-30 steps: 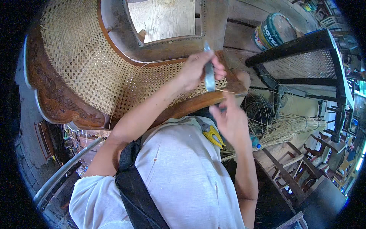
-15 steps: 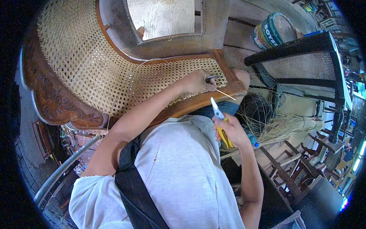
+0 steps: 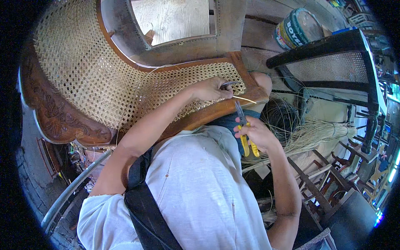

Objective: The recorder is weaving rattan strands into a wooden chair frame to repair the seat or backrest.

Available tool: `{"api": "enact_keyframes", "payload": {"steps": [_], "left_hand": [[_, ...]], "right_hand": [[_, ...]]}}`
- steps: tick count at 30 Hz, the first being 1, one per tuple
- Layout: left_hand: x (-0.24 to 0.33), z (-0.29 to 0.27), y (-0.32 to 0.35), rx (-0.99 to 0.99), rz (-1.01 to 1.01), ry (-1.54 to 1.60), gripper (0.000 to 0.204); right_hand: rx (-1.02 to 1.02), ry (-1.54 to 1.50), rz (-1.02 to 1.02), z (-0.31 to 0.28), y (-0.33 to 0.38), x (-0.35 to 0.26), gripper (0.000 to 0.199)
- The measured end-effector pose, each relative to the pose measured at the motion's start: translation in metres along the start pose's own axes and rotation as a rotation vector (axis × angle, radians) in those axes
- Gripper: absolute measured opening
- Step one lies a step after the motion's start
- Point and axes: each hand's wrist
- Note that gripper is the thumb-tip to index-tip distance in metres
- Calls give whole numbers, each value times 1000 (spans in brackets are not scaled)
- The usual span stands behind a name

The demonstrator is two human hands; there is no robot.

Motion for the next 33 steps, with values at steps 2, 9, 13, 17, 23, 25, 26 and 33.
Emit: {"api": "enact_keyframes", "payload": {"steps": [2, 9, 13, 17, 23, 25, 26, 33], "left_hand": [[6, -3, 0, -28, -15, -27, 23], [5, -4, -3, -81, 77, 95, 20], [2, -3, -8, -92, 4, 147, 19], [8, -5, -6, -88, -8, 143, 19], [34, -11, -6, -70, -318, 181, 22], [34, -12, -8, -66, -352, 211, 22], [37, -12, -9, -48, -367, 200, 20], [42, -8, -18, -42, -372, 171, 15]], "right_hand": [[52, 57, 2, 1, 5, -1, 45], [55, 159, -118, -6, -22, 6, 39], [159, 206, -50, 8, -8, -9, 30], [282, 571, -266, -1, -18, 2, 29], [389, 122, -298, -19, -9, 18, 25], [394, 65, -308, -23, -12, 30, 26], [402, 13, -314, -23, -12, 35, 26], [303, -41, -264, -10, -16, 60, 26]]}}
Point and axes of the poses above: each hand's wrist, its own y-axis away from the middle knuckle, its own z-axis out of the palm, x = y × z, and after that the axes turned 1 degree about z, right-handed
